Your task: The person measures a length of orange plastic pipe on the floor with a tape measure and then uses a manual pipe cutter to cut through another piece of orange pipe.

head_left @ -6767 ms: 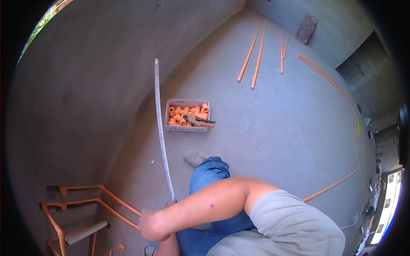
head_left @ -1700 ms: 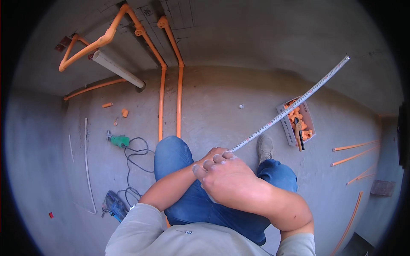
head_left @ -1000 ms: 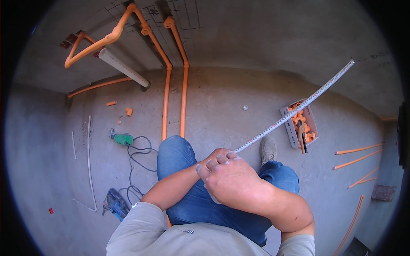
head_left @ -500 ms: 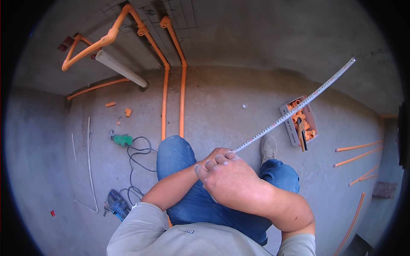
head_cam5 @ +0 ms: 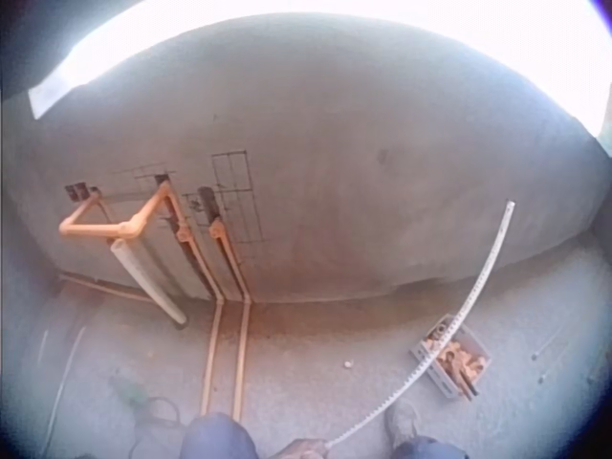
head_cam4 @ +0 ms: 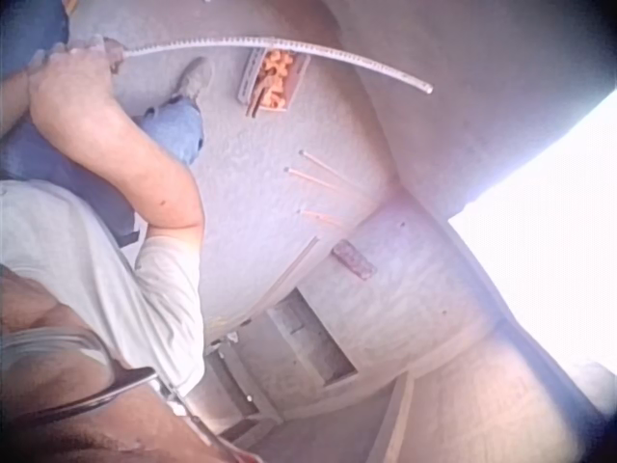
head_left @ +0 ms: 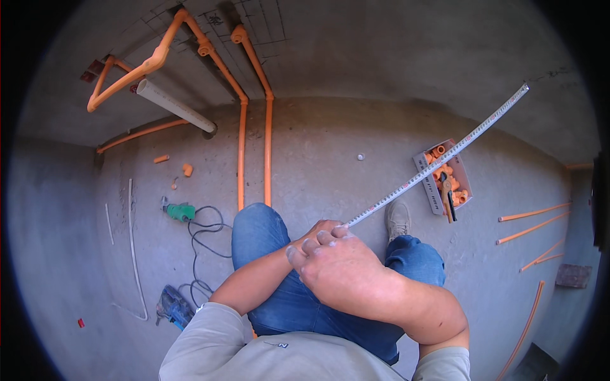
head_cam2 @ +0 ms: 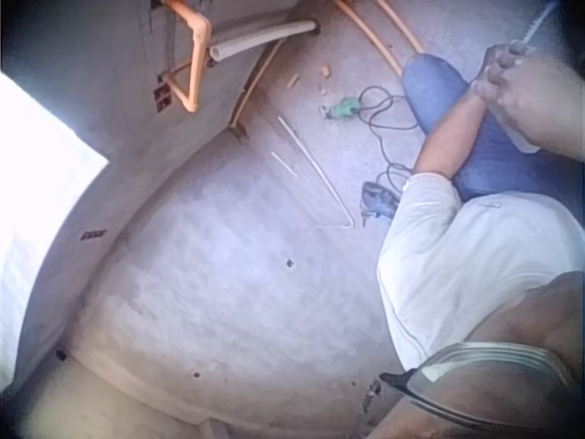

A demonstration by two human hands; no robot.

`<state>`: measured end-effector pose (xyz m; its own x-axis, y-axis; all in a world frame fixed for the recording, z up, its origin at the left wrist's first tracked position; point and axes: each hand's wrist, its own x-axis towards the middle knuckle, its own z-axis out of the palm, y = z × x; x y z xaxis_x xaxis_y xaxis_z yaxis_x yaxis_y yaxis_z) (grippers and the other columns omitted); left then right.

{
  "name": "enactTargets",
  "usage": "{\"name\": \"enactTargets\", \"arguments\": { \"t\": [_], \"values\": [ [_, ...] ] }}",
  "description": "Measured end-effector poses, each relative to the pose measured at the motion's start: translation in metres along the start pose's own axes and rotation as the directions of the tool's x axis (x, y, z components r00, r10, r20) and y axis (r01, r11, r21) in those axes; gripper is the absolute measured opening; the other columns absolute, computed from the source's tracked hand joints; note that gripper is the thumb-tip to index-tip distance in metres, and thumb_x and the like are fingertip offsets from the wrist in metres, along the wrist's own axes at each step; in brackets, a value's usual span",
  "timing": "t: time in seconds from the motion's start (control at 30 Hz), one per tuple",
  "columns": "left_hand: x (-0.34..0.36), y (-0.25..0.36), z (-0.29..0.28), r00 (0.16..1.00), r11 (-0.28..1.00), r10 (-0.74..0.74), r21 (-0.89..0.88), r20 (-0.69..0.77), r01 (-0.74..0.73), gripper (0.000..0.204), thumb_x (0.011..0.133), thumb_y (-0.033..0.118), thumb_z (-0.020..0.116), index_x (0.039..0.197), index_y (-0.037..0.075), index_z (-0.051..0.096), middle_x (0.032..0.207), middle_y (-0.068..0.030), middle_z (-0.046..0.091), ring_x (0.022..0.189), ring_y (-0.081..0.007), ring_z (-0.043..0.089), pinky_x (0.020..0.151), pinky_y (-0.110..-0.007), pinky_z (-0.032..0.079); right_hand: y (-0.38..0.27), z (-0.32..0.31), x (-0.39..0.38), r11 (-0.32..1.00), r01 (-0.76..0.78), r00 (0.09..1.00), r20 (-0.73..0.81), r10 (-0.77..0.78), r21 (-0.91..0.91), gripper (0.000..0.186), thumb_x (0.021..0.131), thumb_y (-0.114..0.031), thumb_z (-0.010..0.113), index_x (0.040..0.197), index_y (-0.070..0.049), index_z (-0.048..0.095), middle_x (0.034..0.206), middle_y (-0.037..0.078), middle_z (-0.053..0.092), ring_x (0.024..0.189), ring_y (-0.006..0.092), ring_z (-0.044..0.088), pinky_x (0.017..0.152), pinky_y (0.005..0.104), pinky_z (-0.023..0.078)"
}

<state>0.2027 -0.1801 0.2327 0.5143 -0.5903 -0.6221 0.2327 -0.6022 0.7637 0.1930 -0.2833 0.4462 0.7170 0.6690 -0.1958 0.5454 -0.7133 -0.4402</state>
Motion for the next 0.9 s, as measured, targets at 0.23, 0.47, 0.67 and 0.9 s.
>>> {"name": "enactTargets", "arguments": {
  "t": [0.23,0.47,0.67,0.9],
  "values": [
    [0.024,-0.025,0.002,0.994,0.998,-0.043,-0.044,0.098,0.048,0.031,0.101,0.035,0.051,0.100,0.008,0.066,0.092,-0.0135,0.067,0.089,-0.0278,0.068,0.075,-0.042,0.050,-0.007,0.001,-0.011,0.998,0.012,0.999,-0.038,-0.015,-0.064,0.025,0.086,-0.014,0.060,0.104,0.002,0.066,0.095,0.016,0.070,0.095,0.0296,0.068,0.083,0.0406,0.051],
    [0.025,-0.025,0.003,0.996,0.999,0.010,0.047,0.085,-0.014,0.039,0.107,0.038,0.042,0.093,0.008,0.063,0.085,-0.0119,0.064,0.082,-0.0281,0.066,0.071,-0.044,0.047,-0.002,-0.002,-0.005,1.000,0.018,0.999,0.031,-0.018,-0.008,0.026,0.083,-0.016,0.063,0.101,0.002,0.068,0.090,0.017,0.071,0.089,0.0306,0.069,0.084,0.0417,0.050],
    [0.019,-0.022,0.006,0.996,0.996,0.086,-0.035,-0.002,-0.086,0.056,0.105,0.048,0.044,0.085,0.002,0.069,0.084,-0.0142,0.068,0.080,-0.0280,0.064,0.076,-0.042,0.050,-0.006,0.003,-0.010,0.999,0.031,0.999,0.005,-0.031,-0.011,0.025,0.083,-0.015,0.063,0.099,0.003,0.068,0.090,0.018,0.071,0.090,0.0308,0.069,0.084,0.0419,0.050],
    [0.011,-0.019,0.008,0.990,0.992,0.091,-0.082,-0.108,-0.100,0.044,0.104,0.042,0.048,0.088,0.005,0.067,0.084,-0.0131,0.067,0.081,-0.0263,0.066,0.073,-0.041,0.049,-0.003,0.005,-0.007,0.999,0.033,0.999,-0.001,-0.033,-0.019,0.024,0.085,-0.015,0.061,0.100,0.003,0.066,0.093,0.018,0.071,0.093,0.0304,0.069,0.083,0.0413,0.050]
  ]
}}
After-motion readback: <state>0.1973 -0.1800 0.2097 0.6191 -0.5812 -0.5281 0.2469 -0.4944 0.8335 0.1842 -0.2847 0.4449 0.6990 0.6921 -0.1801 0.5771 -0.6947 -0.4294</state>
